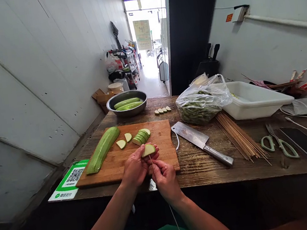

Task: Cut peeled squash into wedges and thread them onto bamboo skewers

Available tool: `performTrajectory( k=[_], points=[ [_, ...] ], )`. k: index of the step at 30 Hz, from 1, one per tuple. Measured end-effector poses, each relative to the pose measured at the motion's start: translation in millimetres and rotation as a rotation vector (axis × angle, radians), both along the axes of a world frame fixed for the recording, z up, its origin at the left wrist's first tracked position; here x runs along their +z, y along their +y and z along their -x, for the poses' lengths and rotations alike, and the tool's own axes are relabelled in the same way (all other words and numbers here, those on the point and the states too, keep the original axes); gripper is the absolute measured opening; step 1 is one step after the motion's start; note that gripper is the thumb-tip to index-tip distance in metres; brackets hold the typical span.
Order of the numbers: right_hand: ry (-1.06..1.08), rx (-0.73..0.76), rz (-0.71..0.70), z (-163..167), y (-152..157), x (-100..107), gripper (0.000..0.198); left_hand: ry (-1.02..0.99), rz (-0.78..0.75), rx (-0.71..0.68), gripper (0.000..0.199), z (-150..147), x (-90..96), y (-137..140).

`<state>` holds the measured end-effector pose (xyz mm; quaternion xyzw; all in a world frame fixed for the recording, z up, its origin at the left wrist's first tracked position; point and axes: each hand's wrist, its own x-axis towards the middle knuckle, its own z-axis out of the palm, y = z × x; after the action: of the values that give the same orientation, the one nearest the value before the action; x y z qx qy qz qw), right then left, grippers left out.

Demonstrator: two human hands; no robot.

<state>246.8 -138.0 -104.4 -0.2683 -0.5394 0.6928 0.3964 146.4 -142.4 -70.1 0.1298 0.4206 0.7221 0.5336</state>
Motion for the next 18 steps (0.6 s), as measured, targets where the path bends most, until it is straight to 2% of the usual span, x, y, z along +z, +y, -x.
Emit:
performTrajectory(
  k=[6, 18],
  points=[
    [0.007, -0.003, 0.031, 2.2, 0.4, 1.5, 0.032, 0.003, 0.033, -0.031, 0.017, 0.7, 1.9, 2.5],
    [0.0, -0.057, -0.011, 3.8, 0.9, 9.4, 0.031, 0.015, 0.056, -0.079, 0.017, -0.9, 3.7, 0.2]
  ],
)
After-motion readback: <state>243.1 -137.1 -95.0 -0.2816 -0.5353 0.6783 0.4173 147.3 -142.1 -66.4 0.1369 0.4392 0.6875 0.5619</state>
